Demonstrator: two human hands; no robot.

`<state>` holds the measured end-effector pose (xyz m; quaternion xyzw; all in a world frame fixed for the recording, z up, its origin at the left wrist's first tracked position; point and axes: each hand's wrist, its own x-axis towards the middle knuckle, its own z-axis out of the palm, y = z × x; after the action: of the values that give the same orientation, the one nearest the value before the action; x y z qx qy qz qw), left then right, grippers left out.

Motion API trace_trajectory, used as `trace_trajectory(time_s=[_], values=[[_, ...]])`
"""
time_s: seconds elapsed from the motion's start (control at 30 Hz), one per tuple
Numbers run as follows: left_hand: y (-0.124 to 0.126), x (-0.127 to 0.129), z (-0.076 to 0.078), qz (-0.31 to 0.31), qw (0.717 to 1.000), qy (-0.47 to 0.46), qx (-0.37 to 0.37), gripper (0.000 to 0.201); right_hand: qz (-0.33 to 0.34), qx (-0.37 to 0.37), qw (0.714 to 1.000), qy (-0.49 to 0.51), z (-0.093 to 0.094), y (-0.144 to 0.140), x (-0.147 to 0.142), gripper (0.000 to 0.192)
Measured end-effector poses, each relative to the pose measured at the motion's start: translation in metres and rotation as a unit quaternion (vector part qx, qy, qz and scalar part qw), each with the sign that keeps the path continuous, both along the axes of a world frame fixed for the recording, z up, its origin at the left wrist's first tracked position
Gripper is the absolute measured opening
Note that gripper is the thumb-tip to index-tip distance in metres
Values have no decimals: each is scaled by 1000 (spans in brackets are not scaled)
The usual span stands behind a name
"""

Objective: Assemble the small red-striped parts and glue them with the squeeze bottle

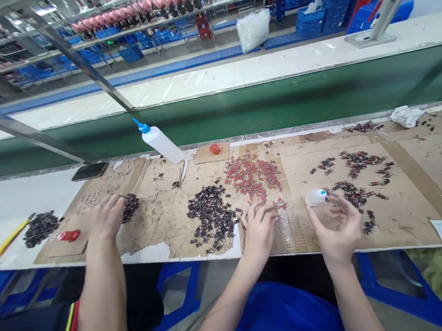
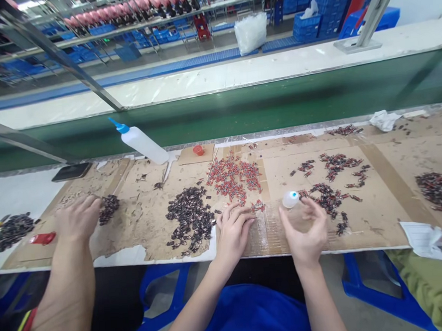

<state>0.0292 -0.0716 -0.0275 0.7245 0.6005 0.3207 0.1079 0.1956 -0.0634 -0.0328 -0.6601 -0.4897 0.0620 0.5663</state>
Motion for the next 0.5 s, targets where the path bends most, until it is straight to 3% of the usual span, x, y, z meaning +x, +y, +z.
trace_trajectory(time_s=[0.03,0.1,0.23,0.33,0.5], values=[[-1,0,1,-2,1000,-5,5,14,22,1,1000,0,2,-7,-5,54],[-4,0,4,-8,1000,-15,22,15,131,-60,989,35,4,-18,-17,39],[-8,-2,3,-15,998,-30,51,17,263,-133,943,157,1,-20,-36,30],[-10,-9,-2,-9,999,-30,43,17,292,-145,928,179,-3,-12,-41,27],[-17,-20,-8,9,1000,-1,17,24,266,-167,934,167,-7,-9,-39,32]])
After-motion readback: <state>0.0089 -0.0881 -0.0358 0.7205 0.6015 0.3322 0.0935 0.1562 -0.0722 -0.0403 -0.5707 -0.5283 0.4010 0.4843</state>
